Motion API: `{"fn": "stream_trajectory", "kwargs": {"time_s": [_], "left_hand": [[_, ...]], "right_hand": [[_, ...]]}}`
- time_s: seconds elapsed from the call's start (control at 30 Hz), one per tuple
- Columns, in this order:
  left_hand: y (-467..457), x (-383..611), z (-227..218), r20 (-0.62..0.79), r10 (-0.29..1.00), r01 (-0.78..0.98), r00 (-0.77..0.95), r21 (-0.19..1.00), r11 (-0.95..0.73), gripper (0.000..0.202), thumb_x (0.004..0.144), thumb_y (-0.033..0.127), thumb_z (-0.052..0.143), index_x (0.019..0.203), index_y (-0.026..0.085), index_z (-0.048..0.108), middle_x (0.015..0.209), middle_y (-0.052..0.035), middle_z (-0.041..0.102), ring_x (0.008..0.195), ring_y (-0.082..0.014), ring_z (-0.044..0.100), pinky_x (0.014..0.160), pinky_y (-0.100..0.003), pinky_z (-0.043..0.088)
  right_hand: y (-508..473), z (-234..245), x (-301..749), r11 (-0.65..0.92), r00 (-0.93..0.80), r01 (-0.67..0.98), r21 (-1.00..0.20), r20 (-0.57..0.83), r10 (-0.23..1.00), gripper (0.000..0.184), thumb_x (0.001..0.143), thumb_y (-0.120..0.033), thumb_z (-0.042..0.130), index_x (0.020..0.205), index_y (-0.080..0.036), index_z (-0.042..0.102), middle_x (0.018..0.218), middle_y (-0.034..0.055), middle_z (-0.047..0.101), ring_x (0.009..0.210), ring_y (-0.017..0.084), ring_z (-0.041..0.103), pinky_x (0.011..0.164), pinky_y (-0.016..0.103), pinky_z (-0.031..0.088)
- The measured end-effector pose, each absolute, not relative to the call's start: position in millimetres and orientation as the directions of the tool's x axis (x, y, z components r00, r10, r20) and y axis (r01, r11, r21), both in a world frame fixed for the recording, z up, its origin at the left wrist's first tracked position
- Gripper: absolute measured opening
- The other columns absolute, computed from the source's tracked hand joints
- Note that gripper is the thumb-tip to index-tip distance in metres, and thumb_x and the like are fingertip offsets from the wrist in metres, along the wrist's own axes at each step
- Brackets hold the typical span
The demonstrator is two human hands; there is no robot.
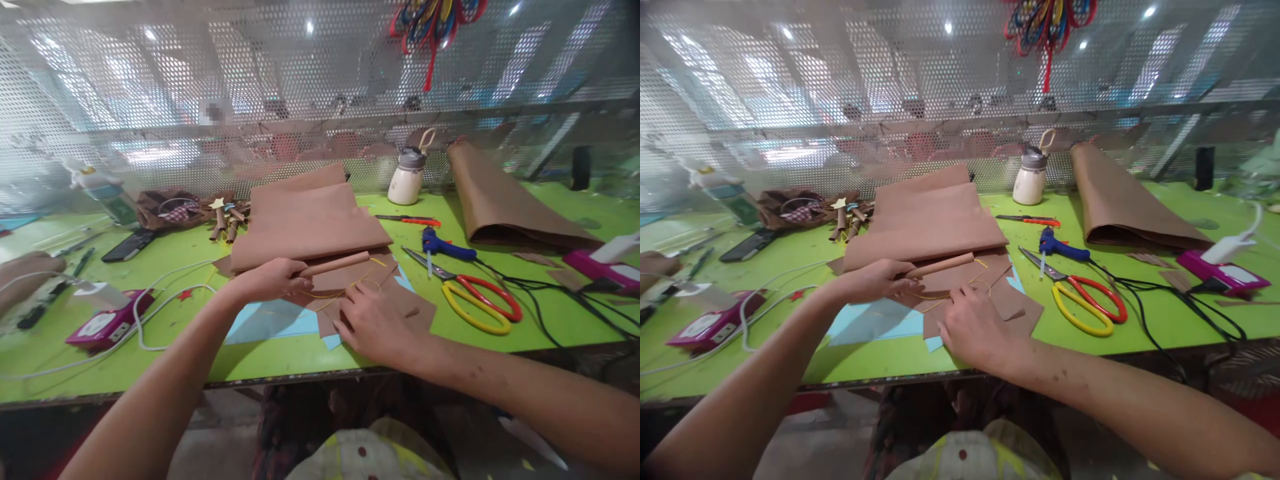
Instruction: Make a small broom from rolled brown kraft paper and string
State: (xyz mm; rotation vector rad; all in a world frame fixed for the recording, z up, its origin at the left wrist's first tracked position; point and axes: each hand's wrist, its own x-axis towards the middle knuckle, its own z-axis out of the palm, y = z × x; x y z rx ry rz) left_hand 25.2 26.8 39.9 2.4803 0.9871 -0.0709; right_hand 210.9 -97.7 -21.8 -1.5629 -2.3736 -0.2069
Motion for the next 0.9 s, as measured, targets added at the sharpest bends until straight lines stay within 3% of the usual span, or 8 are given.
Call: {"fn": "stream_trajectory", "kwargs": {"time_s": [0.1,0.23,0.37,0.43,0.53,0.6,0.8,0.9], "left_hand": [[30.2,23.2,39.2,-0.238,0.633,0.675,0.737,0.307,-0.671,0.034,0.084,0.044,0.043,0.083,0.016,0.062,0.074,-0.0040,0.065,0.063,-0.0142,0.055,0.057,-0.022,0.037],[30.0,23.8,39.0,-0.265,0.619,0.668,0.739,0.166,-0.726,0.035,0.086,0.045,0.038,0.079,0.018,0.060,0.074,-0.0056,0.065,0.062,-0.0156,0.055,0.056,-0.023,0.035],[19.3,24.4,37.5,-0.260,0.645,0.669,0.719,0.003,-0.744,0.032,0.088,0.041,0.036,0.087,0.019,0.059,0.079,-0.0080,0.066,0.066,-0.0196,0.059,0.057,-0.026,0.036],[12.1,22.5,35.7,-0.246,0.643,0.654,0.725,-0.046,-0.755,0.032,0.090,0.040,0.034,0.089,0.019,0.058,0.080,-0.0087,0.067,0.068,-0.0216,0.061,0.058,-0.027,0.037],[3.5,18.1,32.4,-0.221,0.637,0.641,0.738,-0.062,-0.765,0.033,0.093,0.039,0.030,0.089,0.019,0.055,0.085,-0.0094,0.068,0.074,-0.0232,0.063,0.060,-0.028,0.039],[-0.1,15.1,29.6,-0.206,0.653,0.652,0.729,-0.081,-0.754,0.032,0.094,0.038,0.029,0.089,0.019,0.054,0.087,-0.0102,0.068,0.077,-0.0244,0.064,0.061,-0.029,0.041],[-10.6,4.1,21.4,-0.204,0.655,0.653,0.728,-0.084,-0.752,0.045,0.086,0.057,0.036,0.101,0.017,0.050,0.090,-0.0134,0.067,0.084,-0.0303,0.063,0.067,-0.035,0.044],[-14.1,-1.9,19.9,-0.205,0.639,0.637,0.742,-0.082,-0.766,0.035,0.081,0.045,0.047,0.103,0.017,0.049,0.095,-0.0127,0.065,0.087,-0.0303,0.062,0.070,-0.037,0.045]], "right_hand": [[-94.0,-27.0,209.3,0.402,-0.387,0.916,0.009,0.293,0.875,0.018,0.085,-0.020,0.050,0.080,-0.013,0.065,0.084,0.0126,0.061,0.086,0.026,0.052,0.069,0.037,0.042],[-95.1,-24.2,214.2,0.419,-0.381,0.905,-0.072,0.297,0.875,0.023,0.087,-0.032,0.051,0.078,-0.014,0.063,0.084,0.0106,0.060,0.087,0.025,0.052,0.073,0.036,0.042],[-96.9,-18.8,220.9,0.408,-0.360,0.903,-0.133,0.285,0.888,0.023,0.089,-0.028,0.047,0.079,-0.014,0.062,0.087,0.0091,0.060,0.084,0.021,0.053,0.074,0.033,0.041],[-98.5,-17.6,220.6,0.410,-0.366,0.904,-0.118,0.282,0.887,0.026,0.089,-0.033,0.049,0.078,-0.014,0.062,0.086,0.0096,0.060,0.085,0.022,0.052,0.075,0.034,0.040],[-101.7,-17.5,212.5,0.396,-0.364,0.917,-0.055,0.296,0.883,0.037,0.087,-0.047,0.050,0.077,-0.013,0.064,0.083,0.0116,0.060,0.085,0.025,0.052,0.073,0.037,0.040],[-102.5,-18.3,204.7,0.371,-0.346,0.929,-0.022,0.310,0.886,0.038,0.085,-0.047,0.051,0.079,-0.012,0.065,0.081,0.0127,0.060,0.085,0.027,0.052,0.070,0.037,0.040],[-97.8,-22.8,194.7,0.394,-0.388,0.917,0.055,0.343,0.855,0.017,0.081,-0.023,0.054,0.076,-0.012,0.065,0.082,0.0141,0.061,0.084,0.028,0.051,0.063,0.036,0.039],[-97.6,-25.4,196.2,0.404,-0.407,0.911,0.078,0.311,0.859,0.011,0.078,-0.013,0.054,0.075,-0.012,0.065,0.081,0.0135,0.061,0.082,0.027,0.051,0.060,0.034,0.038]]}}
